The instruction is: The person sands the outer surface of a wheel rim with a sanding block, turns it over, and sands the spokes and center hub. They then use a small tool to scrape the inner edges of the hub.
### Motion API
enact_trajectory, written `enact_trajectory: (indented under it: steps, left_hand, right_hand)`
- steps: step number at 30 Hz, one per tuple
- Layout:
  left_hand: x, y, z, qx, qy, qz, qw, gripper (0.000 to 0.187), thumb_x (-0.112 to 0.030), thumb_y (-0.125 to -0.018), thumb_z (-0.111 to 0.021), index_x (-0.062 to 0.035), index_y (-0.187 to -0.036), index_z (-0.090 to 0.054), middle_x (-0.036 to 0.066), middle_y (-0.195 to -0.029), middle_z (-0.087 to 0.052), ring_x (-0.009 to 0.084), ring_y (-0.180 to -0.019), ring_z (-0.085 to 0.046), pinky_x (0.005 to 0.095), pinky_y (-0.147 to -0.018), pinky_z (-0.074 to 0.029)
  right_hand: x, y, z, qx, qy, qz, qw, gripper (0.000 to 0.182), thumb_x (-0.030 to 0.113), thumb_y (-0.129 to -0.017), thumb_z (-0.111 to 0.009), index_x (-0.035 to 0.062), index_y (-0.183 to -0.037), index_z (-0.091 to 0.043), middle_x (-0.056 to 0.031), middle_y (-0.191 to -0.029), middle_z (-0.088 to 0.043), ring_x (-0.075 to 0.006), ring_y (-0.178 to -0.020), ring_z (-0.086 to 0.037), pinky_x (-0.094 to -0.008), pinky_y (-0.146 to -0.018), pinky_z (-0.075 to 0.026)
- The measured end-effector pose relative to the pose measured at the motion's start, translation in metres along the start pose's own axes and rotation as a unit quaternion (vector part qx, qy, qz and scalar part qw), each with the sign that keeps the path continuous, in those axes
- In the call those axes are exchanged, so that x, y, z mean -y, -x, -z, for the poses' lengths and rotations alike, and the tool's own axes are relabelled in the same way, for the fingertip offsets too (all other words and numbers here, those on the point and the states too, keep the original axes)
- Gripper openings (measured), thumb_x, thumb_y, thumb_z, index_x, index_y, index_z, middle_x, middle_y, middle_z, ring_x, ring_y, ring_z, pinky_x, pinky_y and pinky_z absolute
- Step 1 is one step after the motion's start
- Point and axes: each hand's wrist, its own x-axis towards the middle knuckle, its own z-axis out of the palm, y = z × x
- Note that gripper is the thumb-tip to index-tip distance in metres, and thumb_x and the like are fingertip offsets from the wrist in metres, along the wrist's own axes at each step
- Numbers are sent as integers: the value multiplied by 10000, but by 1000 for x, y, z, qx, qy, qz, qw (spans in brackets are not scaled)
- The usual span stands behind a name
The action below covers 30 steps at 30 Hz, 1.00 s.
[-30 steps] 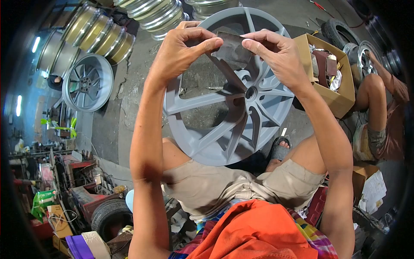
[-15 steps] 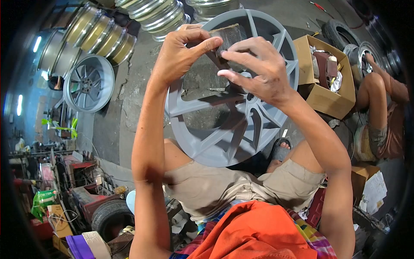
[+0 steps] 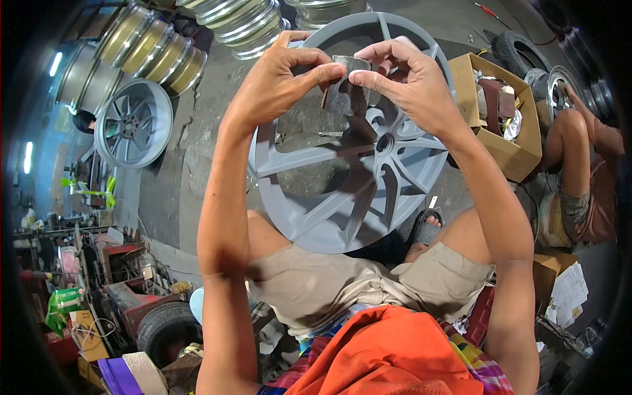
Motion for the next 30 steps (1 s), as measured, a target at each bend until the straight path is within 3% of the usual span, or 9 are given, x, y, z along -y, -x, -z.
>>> enact_trajectory:
  steps: [3, 4, 6, 10, 16, 19, 24, 30]
  left_hand:
    - [1, 2, -5, -24, 15, 18, 999, 293, -398, -936, -734, -117, -909, -813, -3, -705, -719, 158, -1080, -560, 464, -1163, -317]
    - [1, 2, -4, -25, 15, 17, 999, 293, -398, -936, -734, -117, -909, -813, -3, -705, -719, 158, -1080, -560, 464, -1163, -317]
    - [-3, 0, -2, -14, 25, 22, 999, 269, -339, -934, -758, -79, -880, -801, 8, -763, -720, 247, -1257, -503, 445, -1075, -368]
    - [1, 2, -2, -13, -7, 18, 1000, 261, -333, -939, -754, -85, -875, -801, 2, -725, -712, 245, -1261, -499, 450, -1074, -367]
    - [-6, 2, -1, -11, 14, 11, 1000, 267, -329, -942, -752, -77, -862, -792, -2, -692, -697, 236, -1235, -501, 449, -1090, -343]
    - [-6, 3, -3, -3, 24, 19, 1000, 269, -328, -942, -752, -74, -860, -790, -4, -680, -686, 226, -1212, -501, 442, -1098, -332]
    - [-6, 3, -4, 6, 29, 35, 999, 279, -334, -938, -756, -70, -853, -784, -8, -666, -671, 217, -1196, -503, 445, -1101, -329]
    - [-13, 2, -2, -4, 15, 19, 1000, 286, -338, -935, -758, -71, -834, -774, -17, -658, -660, 210, -1143, -539, 452, -1110, -328]
  right_hand:
    - [6, 6, -2, 44, -180, -200, 962, 321, 336, -858, -855, 45, -946, -754, 45, -772, -592, -52, -690, -527, -200, -632, -427]
    - [4, 7, -2, 43, -180, -200, 962, 321, 336, -858, -855, 45, -946, -754, 45, -772, -592, -52, -690, -527, -200, -632, -427]
    - [-2, 11, -3, 91, -185, -244, 948, 307, 343, -881, -836, 54, -845, -739, 26, -705, -631, -51, -668, -574, -202, -620, -446]
    - [4, 13, -2, 74, -187, -214, 956, 320, 336, -896, -820, 56, -780, -718, 22, -675, -627, -47, -650, -582, -207, -621, -460]
    - [1, 11, -1, 89, -183, -186, 961, 334, 337, -937, -776, 42, -790, -720, 28, -680, -621, -43, -638, -575, -205, -613, -470]
    - [5, 7, -2, 45, -206, -219, 953, 325, 322, -965, -744, 36, -812, -731, 27, -682, -620, -42, -633, -571, -211, -600, -478]
    - [5, 10, -2, 33, -165, -152, 974, 322, 338, -982, -720, 42, -856, -749, 23, -707, -631, -52, -633, -580, -220, -599, -495]
    - [-1, 16, 1, 77, -264, -204, 939, 311, 318, -975, -733, 50, -818, -715, 13, -718, -640, -60, -668, -622, -230, -636, -539]
